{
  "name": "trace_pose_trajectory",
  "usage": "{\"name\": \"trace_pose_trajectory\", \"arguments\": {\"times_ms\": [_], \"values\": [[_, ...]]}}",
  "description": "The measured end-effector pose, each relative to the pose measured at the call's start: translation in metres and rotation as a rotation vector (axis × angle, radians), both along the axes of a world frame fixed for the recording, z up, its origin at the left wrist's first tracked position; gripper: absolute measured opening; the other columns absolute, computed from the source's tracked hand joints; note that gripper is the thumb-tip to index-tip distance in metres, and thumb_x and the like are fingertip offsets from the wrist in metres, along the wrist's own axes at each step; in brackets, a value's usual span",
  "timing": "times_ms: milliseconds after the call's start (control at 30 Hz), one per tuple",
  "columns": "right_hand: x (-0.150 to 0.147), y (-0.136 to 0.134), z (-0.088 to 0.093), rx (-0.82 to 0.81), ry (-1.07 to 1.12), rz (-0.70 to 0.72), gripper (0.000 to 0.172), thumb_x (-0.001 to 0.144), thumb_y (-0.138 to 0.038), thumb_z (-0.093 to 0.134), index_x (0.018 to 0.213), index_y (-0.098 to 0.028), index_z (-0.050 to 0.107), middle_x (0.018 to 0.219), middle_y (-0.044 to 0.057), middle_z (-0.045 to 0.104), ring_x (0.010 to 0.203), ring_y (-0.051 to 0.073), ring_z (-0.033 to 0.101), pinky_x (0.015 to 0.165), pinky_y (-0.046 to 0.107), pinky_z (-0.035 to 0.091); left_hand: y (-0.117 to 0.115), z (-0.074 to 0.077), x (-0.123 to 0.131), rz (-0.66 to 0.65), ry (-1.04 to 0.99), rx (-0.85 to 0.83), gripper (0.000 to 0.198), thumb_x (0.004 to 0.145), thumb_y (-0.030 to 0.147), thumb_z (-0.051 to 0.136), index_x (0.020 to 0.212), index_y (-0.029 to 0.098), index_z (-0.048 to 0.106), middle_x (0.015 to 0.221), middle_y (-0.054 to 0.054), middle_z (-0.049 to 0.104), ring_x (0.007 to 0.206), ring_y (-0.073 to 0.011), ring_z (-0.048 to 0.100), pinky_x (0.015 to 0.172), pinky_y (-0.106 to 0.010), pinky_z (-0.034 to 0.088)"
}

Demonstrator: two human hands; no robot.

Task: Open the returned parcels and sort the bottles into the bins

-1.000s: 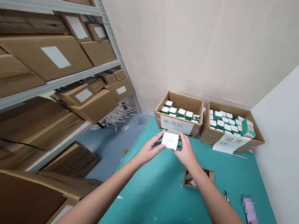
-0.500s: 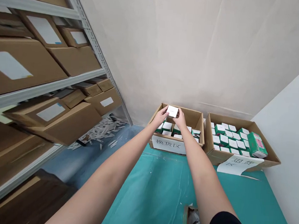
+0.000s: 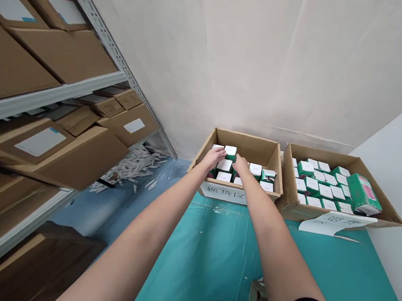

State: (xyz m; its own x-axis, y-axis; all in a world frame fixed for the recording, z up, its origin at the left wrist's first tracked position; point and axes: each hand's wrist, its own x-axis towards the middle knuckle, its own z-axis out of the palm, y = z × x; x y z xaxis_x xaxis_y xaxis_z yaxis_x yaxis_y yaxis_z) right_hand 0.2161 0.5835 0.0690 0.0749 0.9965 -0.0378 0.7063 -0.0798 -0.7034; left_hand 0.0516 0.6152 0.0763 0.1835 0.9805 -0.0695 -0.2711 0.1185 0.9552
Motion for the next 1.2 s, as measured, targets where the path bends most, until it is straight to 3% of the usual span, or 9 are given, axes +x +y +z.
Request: {"name": "trace_pose_trajectory", "arguments": {"times_ms": [100, 200, 333, 467, 633, 833, 1000, 1100, 1200], "values": [[0.0, -0.012, 0.008, 0.015, 0.0, -0.011, 0.053, 0.082, -0.018, 0.066, 0.135, -0.02, 0.059, 0.139, 0.013, 0.064, 0.13, 0.028, 0.056, 0.112, 0.042, 0.041, -0.012, 0.015, -0.007, -0.026, -0.068, -0.091, 0.043, 0.085, 0.03, 0.075, 0.123, 0.012, 0.063, 0.099, -0.014, 0.074, 0.092, -0.0184, 0.073, 0.097, -0.041, 0.055], [0.004, -0.031, 0.022, 0.039, 0.011, -0.019, 0.051, 0.086, -0.017, 0.057, 0.136, -0.019, 0.06, 0.141, 0.011, 0.063, 0.13, 0.027, 0.057, 0.113, 0.043, 0.041, -0.031, 0.033, -0.014, -0.039, -0.133, -0.08, 0.041, 0.087, 0.033, 0.076, 0.119, 0.011, 0.065, 0.093, -0.012, 0.074, 0.084, -0.0162, 0.072, 0.094, -0.039, 0.056], [0.019, -0.081, 0.042, 0.163, 0.126, -0.064, 0.047, 0.087, -0.02, 0.051, 0.133, -0.019, 0.064, 0.138, 0.009, 0.065, 0.13, 0.025, 0.058, 0.116, 0.043, 0.04, -0.066, 0.054, -0.018, -0.044, -0.167, -0.051, 0.033, 0.084, 0.036, 0.079, 0.105, 0.012, 0.069, 0.083, -0.007, 0.072, 0.074, -0.0132, 0.069, 0.088, -0.036, 0.058], [0.043, -0.16, 0.056, 0.269, 0.275, -0.097, 0.04, 0.087, -0.029, 0.053, 0.124, -0.022, 0.069, 0.134, 0.008, 0.068, 0.129, 0.025, 0.059, 0.116, 0.045, 0.041, -0.115, 0.067, -0.014, -0.061, -0.175, -0.052, 0.031, 0.077, 0.037, 0.084, 0.09, 0.012, 0.069, 0.076, -0.004, 0.07, 0.067, -0.0107, 0.066, 0.077, -0.029, 0.058], [0.076, -0.289, 0.061, 0.263, 0.486, -0.235, 0.041, 0.087, -0.045, 0.06, 0.12, -0.023, 0.069, 0.13, 0.009, 0.07, 0.125, 0.027, 0.063, 0.113, 0.049, 0.045, -0.199, 0.084, 0.0, -0.112, -0.236, -0.14, 0.031, 0.072, 0.036, 0.087, 0.086, 0.013, 0.071, 0.074, -0.003, 0.073, 0.064, -0.0112, 0.067, 0.069, -0.026, 0.059], [0.095, -0.443, 0.06, 0.203, 0.568, -0.464, 0.043, 0.085, -0.054, 0.065, 0.114, -0.024, 0.071, 0.122, 0.011, 0.074, 0.118, 0.03, 0.067, 0.105, 0.052, 0.052, -0.316, 0.12, 0.015, -0.251, -0.309, -0.201, 0.035, 0.078, 0.035, 0.082, 0.106, 0.014, 0.074, 0.099, -0.011, 0.079, 0.092, -0.022, 0.076, 0.096, -0.041, 0.059], [0.1, -0.526, 0.061, 0.181, 0.559, -0.556, 0.046, 0.084, -0.056, 0.066, 0.116, -0.024, 0.072, 0.121, 0.011, 0.074, 0.116, 0.03, 0.069, 0.103, 0.05, 0.054, -0.395, 0.149, 0.02, -0.35, -0.325, -0.212, 0.046, 0.073, 0.036, 0.086, 0.112, 0.016, 0.073, 0.109, -0.012, 0.078, 0.101, -0.0256, 0.075, 0.101, -0.044, 0.056], [0.106, -0.56, 0.057, 0.167, 0.576, -0.601, 0.046, 0.082, -0.056, 0.066, 0.114, -0.024, 0.072, 0.12, 0.012, 0.075, 0.114, 0.031, 0.069, 0.102, 0.05, 0.054, -0.431, 0.15, 0.021, -0.346, -0.311, -0.228, 0.046, 0.069, 0.039, 0.089, 0.105, 0.016, 0.075, 0.099, -0.01, 0.079, 0.088, -0.0216, 0.076, 0.09, -0.039, 0.06], [0.117, -0.593, 0.044, 0.182, 0.562, -0.679, 0.049, 0.081, -0.056, 0.065, 0.117, -0.022, 0.071, 0.121, 0.014, 0.074, 0.114, 0.031, 0.069, 0.103, 0.05, 0.053, -0.464, 0.127, 0.019, -0.286, -0.203, -0.227, 0.04, 0.066, 0.046, 0.09, 0.087, 0.016, 0.073, 0.075, -0.004, 0.075, 0.064, -0.0142, 0.069, 0.069, -0.029, 0.058]]}}
